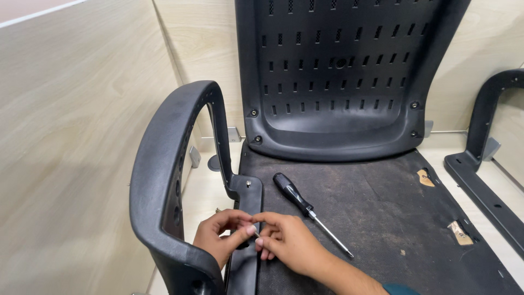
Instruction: The person attaches a black plastic armrest to a chair seat using a screwdriver and screws. They align the armrest, insert screws, and tighten them to secure the armrest to the seat.
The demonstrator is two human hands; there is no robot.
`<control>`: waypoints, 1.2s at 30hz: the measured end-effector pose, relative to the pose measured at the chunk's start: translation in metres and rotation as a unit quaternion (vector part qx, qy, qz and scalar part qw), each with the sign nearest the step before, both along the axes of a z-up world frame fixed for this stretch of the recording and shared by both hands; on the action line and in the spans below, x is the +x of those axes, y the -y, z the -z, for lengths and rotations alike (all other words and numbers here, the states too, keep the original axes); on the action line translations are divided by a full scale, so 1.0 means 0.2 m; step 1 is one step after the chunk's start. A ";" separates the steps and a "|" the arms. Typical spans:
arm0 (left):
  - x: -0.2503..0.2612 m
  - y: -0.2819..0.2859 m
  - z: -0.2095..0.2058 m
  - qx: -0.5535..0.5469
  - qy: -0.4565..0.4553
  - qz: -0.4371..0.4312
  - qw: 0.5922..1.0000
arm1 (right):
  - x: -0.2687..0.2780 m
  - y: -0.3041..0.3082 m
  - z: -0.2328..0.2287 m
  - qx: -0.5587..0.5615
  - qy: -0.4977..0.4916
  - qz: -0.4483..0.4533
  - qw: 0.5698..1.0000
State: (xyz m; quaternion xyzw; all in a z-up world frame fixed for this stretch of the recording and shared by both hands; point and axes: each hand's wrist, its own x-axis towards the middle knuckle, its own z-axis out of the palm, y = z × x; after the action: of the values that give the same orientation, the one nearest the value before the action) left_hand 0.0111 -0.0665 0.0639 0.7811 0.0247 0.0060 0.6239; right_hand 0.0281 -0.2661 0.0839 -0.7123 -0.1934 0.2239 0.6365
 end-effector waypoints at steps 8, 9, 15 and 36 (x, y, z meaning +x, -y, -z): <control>-0.11 -0.15 0.16 0.056 -0.068 -0.126 0.988 | -0.07 -0.08 0.15 0.015 0.068 0.074 0.995; -0.13 -0.12 0.19 0.076 -0.074 -0.115 0.988 | -0.07 -0.09 0.17 0.031 0.095 0.093 0.991; -0.22 0.05 0.34 0.095 -0.054 -0.049 0.993 | -0.05 -0.11 0.23 0.049 0.060 0.127 0.989; -0.30 0.09 0.27 0.241 0.100 -0.161 0.952 | -0.09 -0.10 0.17 0.033 0.050 0.122 0.991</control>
State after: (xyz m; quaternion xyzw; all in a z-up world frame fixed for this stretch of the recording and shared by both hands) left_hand -0.0491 -0.0853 0.0103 0.8895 0.0848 0.1903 0.4067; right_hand 0.0093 -0.2461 0.0506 -0.7192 -0.1441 0.1018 0.6720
